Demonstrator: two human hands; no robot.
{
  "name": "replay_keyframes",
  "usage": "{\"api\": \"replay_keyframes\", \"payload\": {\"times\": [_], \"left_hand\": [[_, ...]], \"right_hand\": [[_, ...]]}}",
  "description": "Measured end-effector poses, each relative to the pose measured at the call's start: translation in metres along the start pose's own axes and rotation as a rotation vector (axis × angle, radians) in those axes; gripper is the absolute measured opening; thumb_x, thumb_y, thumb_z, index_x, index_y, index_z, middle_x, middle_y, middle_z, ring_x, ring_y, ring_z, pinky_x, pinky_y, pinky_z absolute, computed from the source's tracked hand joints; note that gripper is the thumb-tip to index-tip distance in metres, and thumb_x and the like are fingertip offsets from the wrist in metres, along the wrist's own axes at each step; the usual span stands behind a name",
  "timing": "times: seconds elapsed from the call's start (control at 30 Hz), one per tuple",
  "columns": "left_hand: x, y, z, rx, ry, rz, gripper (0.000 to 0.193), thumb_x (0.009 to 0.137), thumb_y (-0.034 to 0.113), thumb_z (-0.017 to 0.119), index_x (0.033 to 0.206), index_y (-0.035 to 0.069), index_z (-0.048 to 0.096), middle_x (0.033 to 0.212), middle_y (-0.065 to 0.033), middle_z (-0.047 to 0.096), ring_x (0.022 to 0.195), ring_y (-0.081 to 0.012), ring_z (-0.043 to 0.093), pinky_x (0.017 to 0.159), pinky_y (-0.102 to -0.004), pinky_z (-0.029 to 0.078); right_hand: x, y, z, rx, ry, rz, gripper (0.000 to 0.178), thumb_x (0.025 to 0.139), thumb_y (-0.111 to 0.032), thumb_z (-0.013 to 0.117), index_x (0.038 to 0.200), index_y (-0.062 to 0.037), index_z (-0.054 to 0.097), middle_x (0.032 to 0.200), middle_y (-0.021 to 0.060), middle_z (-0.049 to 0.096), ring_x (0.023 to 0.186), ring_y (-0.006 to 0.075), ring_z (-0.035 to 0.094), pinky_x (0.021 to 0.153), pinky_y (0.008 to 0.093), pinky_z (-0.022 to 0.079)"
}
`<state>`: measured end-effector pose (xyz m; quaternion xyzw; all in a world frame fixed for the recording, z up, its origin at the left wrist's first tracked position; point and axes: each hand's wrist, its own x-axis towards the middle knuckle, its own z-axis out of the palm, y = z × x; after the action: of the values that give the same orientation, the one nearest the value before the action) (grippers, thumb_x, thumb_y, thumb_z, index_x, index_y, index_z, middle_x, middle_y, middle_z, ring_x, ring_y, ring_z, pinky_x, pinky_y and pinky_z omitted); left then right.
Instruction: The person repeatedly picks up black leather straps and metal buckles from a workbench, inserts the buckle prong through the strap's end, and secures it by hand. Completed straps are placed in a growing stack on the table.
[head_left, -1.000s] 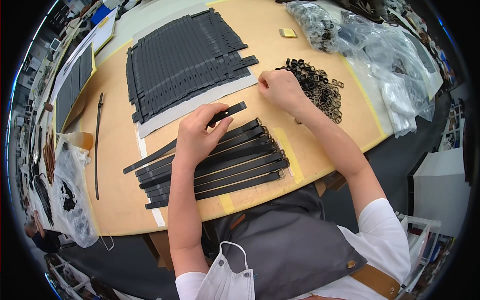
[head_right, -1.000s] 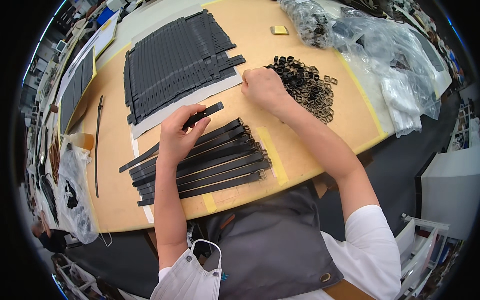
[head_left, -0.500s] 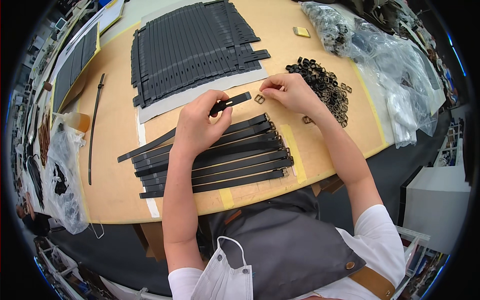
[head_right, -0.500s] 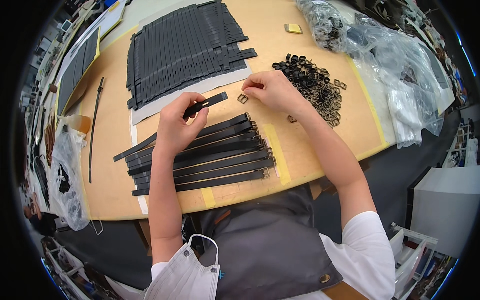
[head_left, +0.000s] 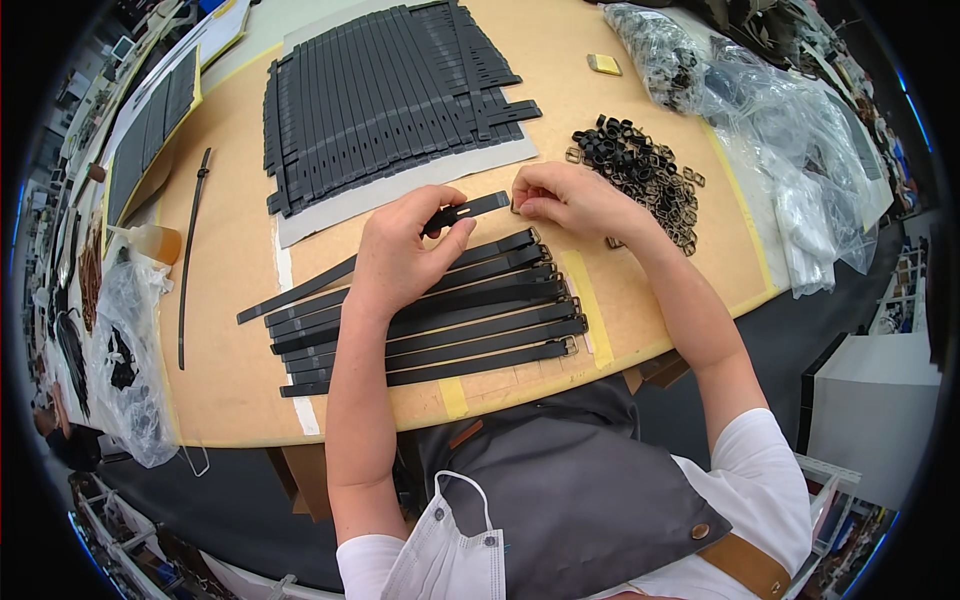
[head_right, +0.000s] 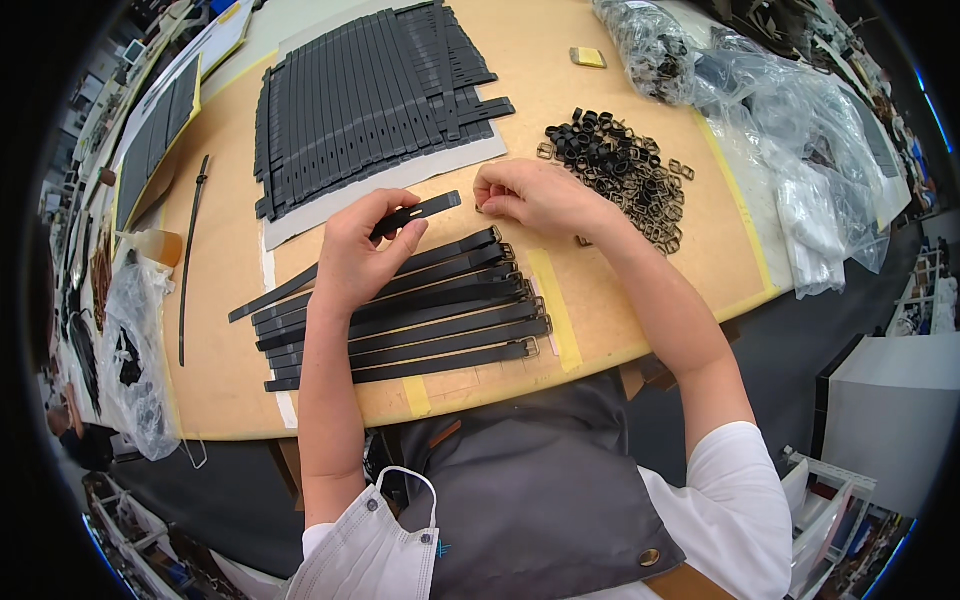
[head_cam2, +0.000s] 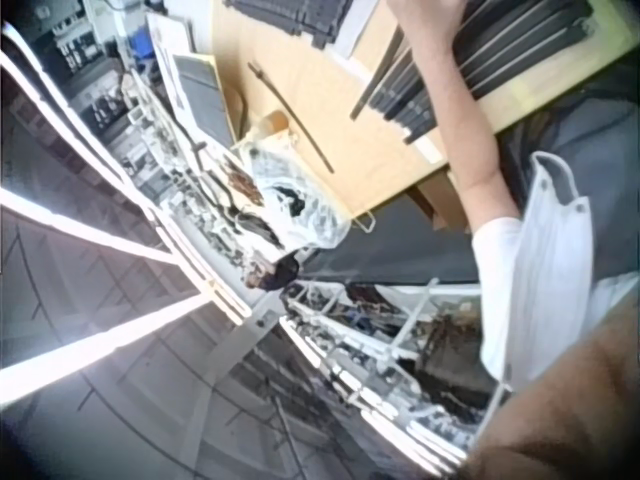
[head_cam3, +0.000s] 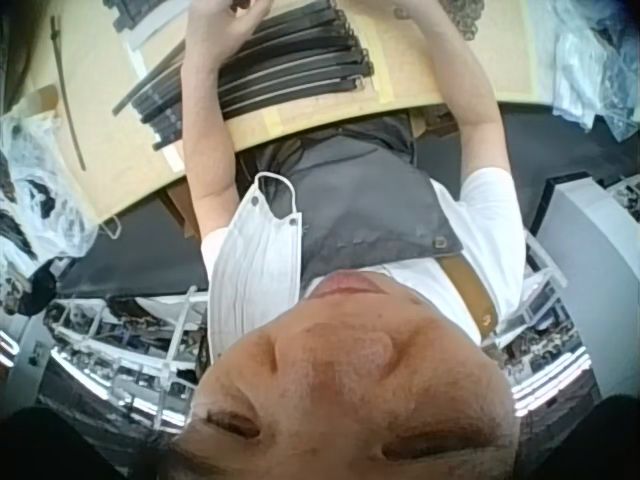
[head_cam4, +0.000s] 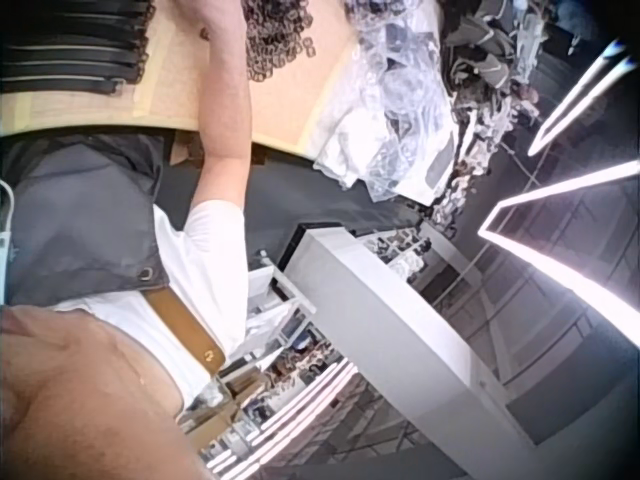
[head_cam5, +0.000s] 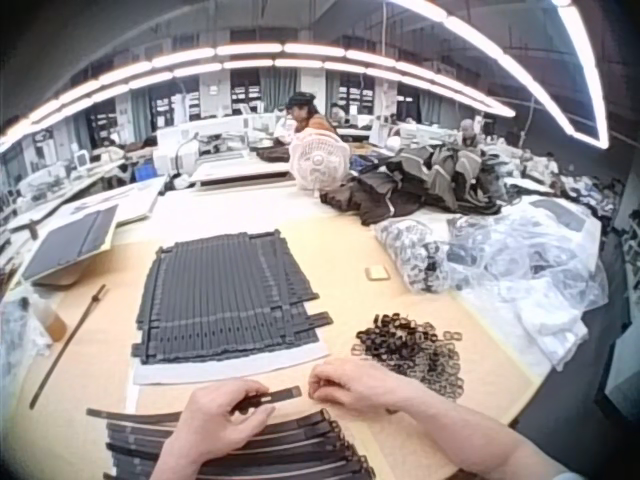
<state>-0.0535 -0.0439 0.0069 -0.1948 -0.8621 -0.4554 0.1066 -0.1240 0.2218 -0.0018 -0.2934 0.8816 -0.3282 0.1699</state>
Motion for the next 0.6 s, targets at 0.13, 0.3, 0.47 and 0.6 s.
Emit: {"api": "replay_keyframes", "payload": {"times": [0.13,0.3,0.47,0.6], "left_hand": [[0.000,0.003,0.000,-0.028,-0.046,-0.039,0.021,0.089,0.012,0.081,0.106,0.001,0.074,0.082,-0.0033,0.069,0.069,-0.0097,0.058,0.062,-0.0248,0.046],[-0.002,0.006,0.001,-0.040,-0.082,-0.049,0.021,0.087,0.011,0.082,0.104,0.001,0.074,0.083,-0.0037,0.070,0.068,-0.0100,0.058,0.062,-0.0255,0.048],[-0.003,0.012,0.001,-0.025,-0.153,-0.054,0.022,0.086,0.010,0.082,0.103,0.000,0.073,0.084,-0.0046,0.071,0.068,-0.0109,0.060,0.064,-0.0258,0.050],[-0.004,0.018,0.001,-0.039,-0.199,-0.085,0.022,0.084,0.008,0.082,0.102,-0.001,0.073,0.084,-0.0051,0.071,0.069,-0.0104,0.061,0.063,-0.0254,0.051]], "right_hand": [[-0.004,0.011,0.000,0.613,-0.133,-0.065,0.017,0.106,-0.023,0.065,0.112,-0.0085,0.058,0.101,-0.0019,0.064,0.094,0.0098,0.061,0.084,0.0271,0.050],[-0.008,0.003,-0.005,0.755,-0.272,-0.084,0.013,0.107,-0.021,0.063,0.110,-0.0111,0.055,0.100,-0.0044,0.057,0.092,0.0061,0.057,0.079,0.0229,0.047],[-0.010,-0.005,-0.004,0.735,-0.326,-0.014,0.016,0.108,-0.024,0.063,0.113,-0.0103,0.057,0.099,-0.0045,0.059,0.093,0.0056,0.056,0.081,0.0236,0.047],[-0.012,-0.017,0.001,0.655,-0.278,-0.088,0.018,0.106,-0.023,0.066,0.114,-0.0079,0.060,0.099,-0.0033,0.062,0.094,0.0067,0.056,0.085,0.0259,0.049]]}}
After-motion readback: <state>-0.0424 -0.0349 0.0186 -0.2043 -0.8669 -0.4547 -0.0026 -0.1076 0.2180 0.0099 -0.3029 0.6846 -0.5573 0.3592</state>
